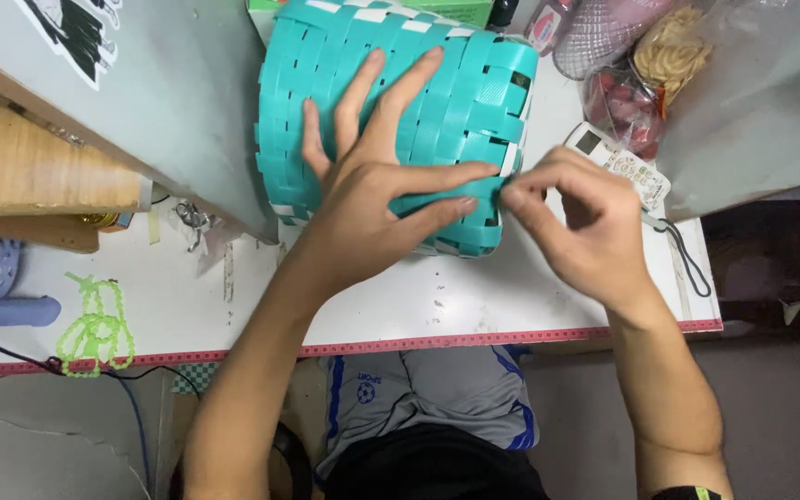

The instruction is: Finishing a woven plastic basket by tucking in the loose ends of the weave and attaching a plastic handle.

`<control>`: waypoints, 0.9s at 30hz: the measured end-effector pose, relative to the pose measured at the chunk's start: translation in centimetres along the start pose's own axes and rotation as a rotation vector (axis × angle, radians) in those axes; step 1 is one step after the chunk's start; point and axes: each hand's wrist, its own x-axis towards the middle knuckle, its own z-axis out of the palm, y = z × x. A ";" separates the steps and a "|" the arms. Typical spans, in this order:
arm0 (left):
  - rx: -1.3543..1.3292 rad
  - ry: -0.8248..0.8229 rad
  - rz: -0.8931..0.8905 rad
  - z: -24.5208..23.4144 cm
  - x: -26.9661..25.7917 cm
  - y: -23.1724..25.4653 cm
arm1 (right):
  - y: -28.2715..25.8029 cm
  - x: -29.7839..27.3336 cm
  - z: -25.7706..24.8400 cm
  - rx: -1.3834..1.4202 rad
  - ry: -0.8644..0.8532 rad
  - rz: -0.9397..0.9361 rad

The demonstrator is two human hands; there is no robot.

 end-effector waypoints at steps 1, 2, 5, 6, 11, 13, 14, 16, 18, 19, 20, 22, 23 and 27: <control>0.001 0.001 -0.002 0.0 -0.2 -0.1 | -0.2 -0.4 0.1 0.001 -0.002 -0.001; 0.005 0.004 0.007 -0.1 -0.4 -0.1 | -0.4 -0.8 0.3 0.007 -0.001 0.004; -0.002 0.003 0.013 -0.2 -0.8 -0.2 | -0.5 -1.9 0.9 -0.011 0.028 -0.005; -0.014 -0.003 0.013 -0.2 -0.9 -0.2 | -0.5 -2.2 1.1 -0.035 0.060 -0.017; -0.020 -0.021 0.022 -0.5 -1.3 -0.4 | 0.4 -3.8 1.7 -0.073 0.080 -0.049; -0.016 -0.020 0.026 -0.6 -1.5 -0.6 | 0.9 -4.5 2.0 -0.094 0.082 -0.061; -0.013 -0.017 0.032 -0.6 -1.6 -0.7 | 1.2 -4.7 2.1 -0.110 0.066 -0.084; -0.009 -0.013 0.038 -0.5 -1.8 -1.0 | 1.8 -5.4 2.7 -0.125 0.050 -0.109; -0.015 0.015 0.052 -0.2 -1.8 -1.3 | 2.7 -6.1 3.5 -0.141 0.096 -0.287; -0.013 0.015 0.051 -0.2 -1.8 -1.3 | 2.8 -6.4 3.9 -0.140 0.096 -0.288; -0.006 0.019 0.049 -0.1 -1.8 -1.3 | 2.9 -6.7 4.4 -0.192 0.143 -0.339; 0.004 0.023 0.047 0.0 -1.8 -1.3 | 2.7 -7.0 5.2 -0.242 0.192 -0.392; 0.001 0.033 0.048 0.1 -1.8 -1.3 | 2.3 -7.1 5.5 -0.304 0.243 -0.403; 0.007 0.051 0.031 0.2 -1.9 -1.0 | 2.6 -7.8 6.8 -0.485 0.367 -0.440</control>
